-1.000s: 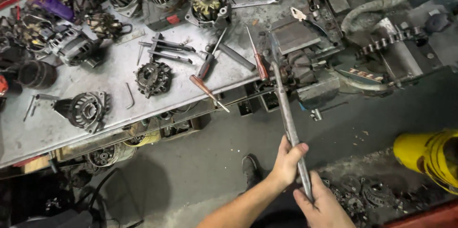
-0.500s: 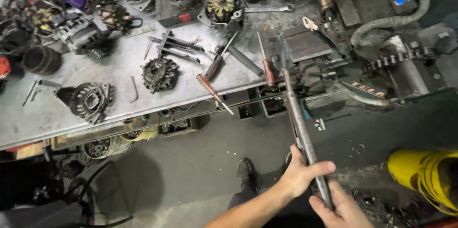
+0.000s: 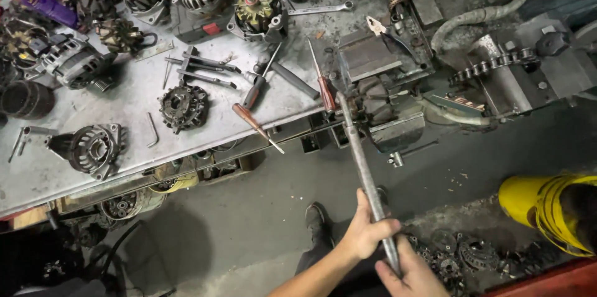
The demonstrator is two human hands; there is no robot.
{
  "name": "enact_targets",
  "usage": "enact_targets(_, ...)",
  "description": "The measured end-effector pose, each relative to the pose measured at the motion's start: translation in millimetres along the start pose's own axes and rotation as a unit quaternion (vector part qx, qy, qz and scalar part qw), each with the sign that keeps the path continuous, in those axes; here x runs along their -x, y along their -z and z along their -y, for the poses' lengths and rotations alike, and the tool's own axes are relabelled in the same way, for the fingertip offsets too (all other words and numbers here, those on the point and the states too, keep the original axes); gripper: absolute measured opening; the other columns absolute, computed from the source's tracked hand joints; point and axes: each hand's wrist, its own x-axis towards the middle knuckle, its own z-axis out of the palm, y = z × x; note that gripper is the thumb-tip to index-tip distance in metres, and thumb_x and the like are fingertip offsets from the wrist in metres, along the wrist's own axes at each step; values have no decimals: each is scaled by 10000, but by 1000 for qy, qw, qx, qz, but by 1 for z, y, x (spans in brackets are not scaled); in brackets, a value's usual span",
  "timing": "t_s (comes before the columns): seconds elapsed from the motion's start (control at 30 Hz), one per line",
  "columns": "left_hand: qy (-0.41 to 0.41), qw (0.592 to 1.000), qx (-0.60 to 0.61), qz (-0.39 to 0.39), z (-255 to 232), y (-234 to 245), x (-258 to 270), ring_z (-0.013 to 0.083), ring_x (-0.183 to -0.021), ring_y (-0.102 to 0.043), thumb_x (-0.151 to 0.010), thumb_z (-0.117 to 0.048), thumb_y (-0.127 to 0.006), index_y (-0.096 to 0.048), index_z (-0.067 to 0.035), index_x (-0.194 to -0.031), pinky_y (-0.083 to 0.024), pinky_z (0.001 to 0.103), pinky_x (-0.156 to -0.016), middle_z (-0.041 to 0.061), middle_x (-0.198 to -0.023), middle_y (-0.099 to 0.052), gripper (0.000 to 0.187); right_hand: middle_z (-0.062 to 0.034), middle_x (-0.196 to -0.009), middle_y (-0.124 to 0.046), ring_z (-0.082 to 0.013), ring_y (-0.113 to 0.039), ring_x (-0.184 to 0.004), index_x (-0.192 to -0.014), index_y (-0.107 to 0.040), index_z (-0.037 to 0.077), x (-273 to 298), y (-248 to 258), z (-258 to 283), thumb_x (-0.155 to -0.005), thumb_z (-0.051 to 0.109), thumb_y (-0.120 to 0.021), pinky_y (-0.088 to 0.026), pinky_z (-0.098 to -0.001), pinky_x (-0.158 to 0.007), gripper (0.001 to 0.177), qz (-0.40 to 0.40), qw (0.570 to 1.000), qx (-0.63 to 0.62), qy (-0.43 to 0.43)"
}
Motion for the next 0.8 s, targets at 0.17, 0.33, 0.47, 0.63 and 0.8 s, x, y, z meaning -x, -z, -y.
enact_targets(0.17, -3, 999, 38, -1, -6, 10, 8, 176, -932, -477, -739, -68, -614, -397, -104, -1217, -441, 293, -812, 99, -993, -506, 526, -32, -566, -741, -129, -677, -427, -1477, -360, 88, -5, -23, 6, -791, 120, -714, -546, -282, -451, 773, 17, 999, -25, -43)
enact_targets(0.33, -29, 999, 5, -11, -7, 7, 6, 190, -972, -474, -718, -139, -608, -410, -82, -1308, -426, 314, -868, 95, -1066, -502, 625, 4, -945, -828, -198, -833, -808, -1305, -495, 253, -50, 76, 116, -839, 633, -631, -654, -368, -725, 616, 166, 934, 292, -124)
enact_targets(0.47, 3, 997, 73, -26, -4, 3, 6, 138, -790, -495, -737, -77, -668, -409, -98, -1274, -436, 249, -696, 43, -903, -510, 596, -27, -590, -725, -202, -638, -413, -998, -665, 91, -95, 116, 260, -825, 310, -703, -472, -344, -417, 281, -86, 945, 280, 146)
enact_targets(0.63, -21, 999, 13, -43, -20, -5, 7, 177, -922, -477, -727, -156, -642, -302, 11, -1479, -444, 285, -792, 119, -1111, -503, 842, -151, -963, -724, -412, -731, -782, -1020, -634, 73, -305, 6, 272, -886, 230, -622, -577, -540, -682, 206, 23, 788, 548, 278)
enact_targets(0.8, -28, 998, 12, -62, -15, -11, 5, 174, -874, -480, -731, -132, -651, -362, -6, -1410, -445, 283, -747, 104, -1056, -503, 749, -196, -1157, -669, -417, -723, -919, -1095, -674, 9, -466, -105, 221, -883, 88, -589, -563, -569, -770, 242, 118, 745, 581, 307)
